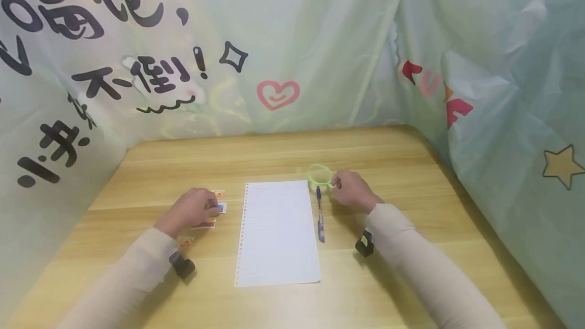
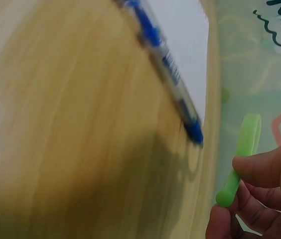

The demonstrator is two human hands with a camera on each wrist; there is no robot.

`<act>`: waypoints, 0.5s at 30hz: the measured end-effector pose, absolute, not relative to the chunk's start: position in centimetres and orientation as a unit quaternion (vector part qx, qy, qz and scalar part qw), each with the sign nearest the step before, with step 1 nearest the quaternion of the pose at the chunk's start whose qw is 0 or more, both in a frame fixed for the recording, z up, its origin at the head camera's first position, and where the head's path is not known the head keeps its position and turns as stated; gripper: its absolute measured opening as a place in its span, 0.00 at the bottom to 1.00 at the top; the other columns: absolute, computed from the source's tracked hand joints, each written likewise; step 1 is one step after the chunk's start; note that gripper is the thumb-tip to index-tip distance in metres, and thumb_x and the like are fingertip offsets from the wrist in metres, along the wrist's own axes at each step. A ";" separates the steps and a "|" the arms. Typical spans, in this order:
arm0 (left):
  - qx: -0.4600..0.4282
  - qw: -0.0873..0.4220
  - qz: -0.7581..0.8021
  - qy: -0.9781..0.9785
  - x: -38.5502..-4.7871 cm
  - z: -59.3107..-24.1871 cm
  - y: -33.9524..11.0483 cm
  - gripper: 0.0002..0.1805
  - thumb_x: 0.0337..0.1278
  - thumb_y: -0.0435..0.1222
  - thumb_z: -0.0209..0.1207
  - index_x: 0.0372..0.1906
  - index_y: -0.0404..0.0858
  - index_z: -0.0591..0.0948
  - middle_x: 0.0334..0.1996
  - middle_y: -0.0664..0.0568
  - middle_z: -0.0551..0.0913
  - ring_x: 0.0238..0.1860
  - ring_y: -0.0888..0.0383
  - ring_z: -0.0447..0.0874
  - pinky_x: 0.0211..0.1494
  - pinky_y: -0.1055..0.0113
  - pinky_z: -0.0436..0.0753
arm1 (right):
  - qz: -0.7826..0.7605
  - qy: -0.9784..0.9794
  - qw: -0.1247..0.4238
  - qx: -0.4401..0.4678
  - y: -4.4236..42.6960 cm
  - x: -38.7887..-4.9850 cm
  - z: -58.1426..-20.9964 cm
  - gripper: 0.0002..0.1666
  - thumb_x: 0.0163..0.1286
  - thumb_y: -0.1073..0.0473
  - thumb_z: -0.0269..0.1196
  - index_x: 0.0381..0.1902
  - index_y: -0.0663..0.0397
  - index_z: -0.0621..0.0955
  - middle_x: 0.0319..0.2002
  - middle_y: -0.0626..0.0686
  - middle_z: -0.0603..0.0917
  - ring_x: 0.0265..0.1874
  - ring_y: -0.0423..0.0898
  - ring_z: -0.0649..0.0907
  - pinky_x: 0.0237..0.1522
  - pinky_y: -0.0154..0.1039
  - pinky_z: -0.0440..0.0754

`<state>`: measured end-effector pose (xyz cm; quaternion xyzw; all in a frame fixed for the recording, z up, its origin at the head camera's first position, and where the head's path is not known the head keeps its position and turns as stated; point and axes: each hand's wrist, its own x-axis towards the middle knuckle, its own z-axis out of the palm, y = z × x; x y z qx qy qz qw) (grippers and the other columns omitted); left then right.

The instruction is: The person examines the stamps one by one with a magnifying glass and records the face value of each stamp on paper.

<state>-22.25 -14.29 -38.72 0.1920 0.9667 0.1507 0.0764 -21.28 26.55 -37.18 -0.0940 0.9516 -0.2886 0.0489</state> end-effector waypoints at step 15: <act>0.252 0.064 0.156 0.953 -23.0 -39.3 -11.5 0.31 0.52 0.45 0.68 0.59 0.35 0.76 0.60 0.39 0.74 0.62 0.39 0.69 0.66 0.45 0.65 | -0.274 0.959 0.069 -0.034 30.7 -19.8 -37.3 0.09 0.60 0.64 0.60 0.36 0.67 0.78 0.30 0.55 0.80 0.26 0.47 0.75 0.28 0.39 0.74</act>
